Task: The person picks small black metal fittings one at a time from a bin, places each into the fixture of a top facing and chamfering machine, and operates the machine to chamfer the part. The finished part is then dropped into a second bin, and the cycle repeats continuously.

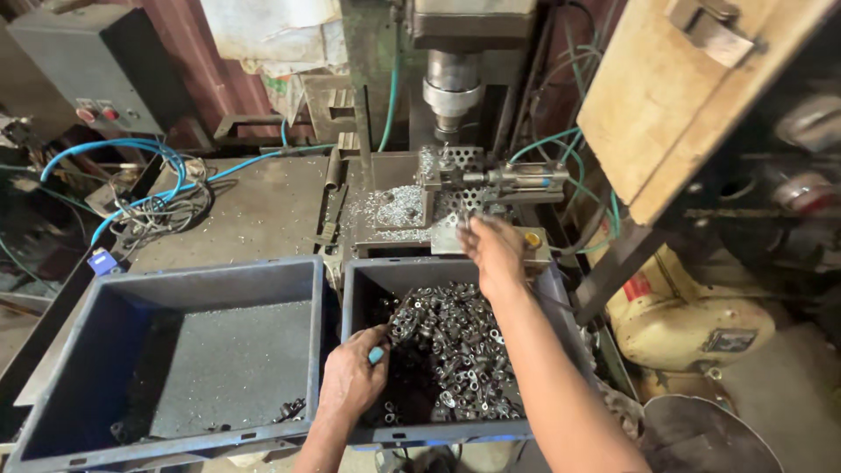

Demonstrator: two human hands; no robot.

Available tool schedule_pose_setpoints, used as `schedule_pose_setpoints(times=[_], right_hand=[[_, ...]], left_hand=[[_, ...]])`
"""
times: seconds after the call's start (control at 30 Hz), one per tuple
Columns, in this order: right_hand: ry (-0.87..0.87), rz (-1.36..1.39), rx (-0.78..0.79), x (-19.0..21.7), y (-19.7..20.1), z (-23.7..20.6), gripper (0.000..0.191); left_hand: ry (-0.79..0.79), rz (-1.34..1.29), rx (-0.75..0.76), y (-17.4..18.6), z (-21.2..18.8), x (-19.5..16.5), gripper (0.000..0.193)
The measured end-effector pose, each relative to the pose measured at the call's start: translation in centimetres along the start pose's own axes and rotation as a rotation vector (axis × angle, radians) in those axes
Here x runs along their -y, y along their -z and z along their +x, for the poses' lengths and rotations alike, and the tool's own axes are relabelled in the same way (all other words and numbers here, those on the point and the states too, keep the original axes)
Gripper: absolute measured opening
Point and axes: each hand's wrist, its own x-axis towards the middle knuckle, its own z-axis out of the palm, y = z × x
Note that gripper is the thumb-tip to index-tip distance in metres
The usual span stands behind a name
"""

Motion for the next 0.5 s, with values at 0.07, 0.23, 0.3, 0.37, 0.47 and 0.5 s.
schedule_pose_setpoints(times=[0.07, 0.23, 0.3, 0.37, 0.47, 0.5], right_hand=[[0.032, 0.025, -0.008, -0.5, -1.6, 3.0, 0.011], [0.022, 0.095, -0.115, -2.3, -2.8, 8.6, 0.012], [0.033, 0.115, -0.147, -2.8, -3.1, 9.8, 0.013], [0.032, 0.107, -0.113, -3.0, -3.3, 10.4, 0.013], [0.052, 0.048, -0.073, -2.1, -3.7, 9.6, 0.016], [0.065, 0.020, -0.063, -1.5, -4.0, 8.9, 0.018]], left_hand=[[0.002, -0.020, 0.000, 0.2, 0.1, -0.1, 0.030], [0.057, -0.040, 0.025, 0.5, 0.3, -0.3, 0.030], [0.067, -0.056, 0.029, 0.6, 0.4, -0.3, 0.030], [0.073, -0.068, 0.036, 0.6, 0.5, -0.2, 0.030], [0.060, -0.053, 0.038, 0.7, 0.6, -0.1, 0.029], [0.053, -0.049, 0.029, 0.7, 0.6, 0.0, 0.029]])
